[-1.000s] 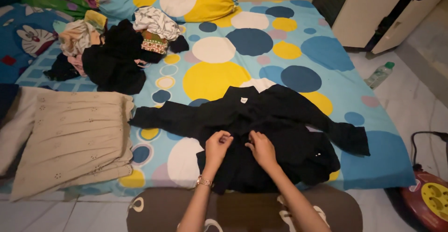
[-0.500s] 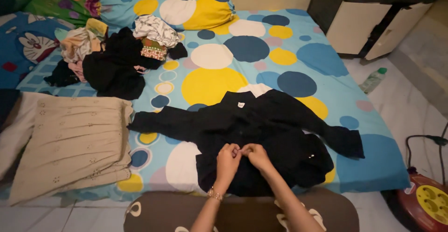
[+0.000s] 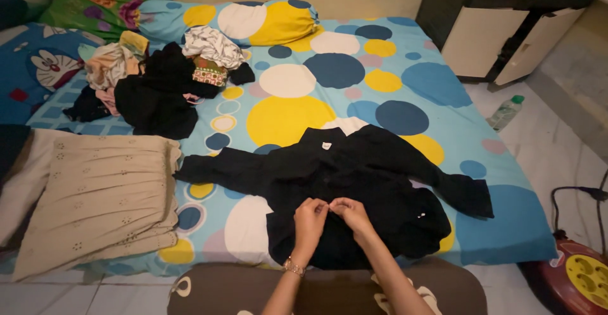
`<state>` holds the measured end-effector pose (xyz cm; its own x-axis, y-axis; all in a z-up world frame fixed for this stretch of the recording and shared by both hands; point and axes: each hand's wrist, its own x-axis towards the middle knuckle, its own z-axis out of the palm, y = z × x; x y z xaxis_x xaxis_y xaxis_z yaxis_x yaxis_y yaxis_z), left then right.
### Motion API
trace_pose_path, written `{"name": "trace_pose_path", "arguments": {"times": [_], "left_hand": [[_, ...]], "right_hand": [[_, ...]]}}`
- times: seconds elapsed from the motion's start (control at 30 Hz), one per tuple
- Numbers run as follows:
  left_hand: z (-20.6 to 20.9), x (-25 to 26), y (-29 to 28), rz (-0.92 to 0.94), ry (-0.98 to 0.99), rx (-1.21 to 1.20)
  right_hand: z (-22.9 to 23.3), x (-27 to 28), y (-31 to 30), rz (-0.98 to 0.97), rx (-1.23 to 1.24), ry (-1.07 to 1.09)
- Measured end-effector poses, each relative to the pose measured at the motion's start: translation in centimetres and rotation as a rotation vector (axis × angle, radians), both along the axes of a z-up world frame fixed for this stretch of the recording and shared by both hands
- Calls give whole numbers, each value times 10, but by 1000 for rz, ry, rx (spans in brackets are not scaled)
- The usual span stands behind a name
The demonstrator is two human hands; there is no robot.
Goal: Folding a black shirt on a bed.
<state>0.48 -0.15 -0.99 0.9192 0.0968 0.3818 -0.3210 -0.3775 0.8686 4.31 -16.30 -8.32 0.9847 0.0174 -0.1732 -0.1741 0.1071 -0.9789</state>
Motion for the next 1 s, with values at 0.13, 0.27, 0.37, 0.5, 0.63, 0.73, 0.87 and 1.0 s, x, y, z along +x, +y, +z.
{"name": "trace_pose_path", "arguments": {"times": [0.13, 0.27, 0.37, 0.5, 0.63, 0.73, 0.87, 1.0], "left_hand": [[-6, 2, 3, -14, 16, 29], [-7, 4, 2, 2, 49, 91], [-14, 9, 3, -4, 61, 40], [-12, 9, 3, -27, 118, -51], [-9, 8, -2, -48, 131, -83], [2, -2, -6, 2, 72, -14], [7, -9, -8, -30, 39, -1], [3, -8, -7, -54, -26, -7]], "right_hand": [[-3, 0, 0, 44, 4, -15], [6, -7, 2, -10, 6, 15], [-6, -4, 1, -67, 7, -42], [-16, -3, 5, -106, -27, -82], [10, -15, 16, -215, -220, -26], [57, -37, 28, -271, -284, -14], [64, -43, 33, -344, -469, -20], [63, -43, 35, -402, -541, -7]]}}
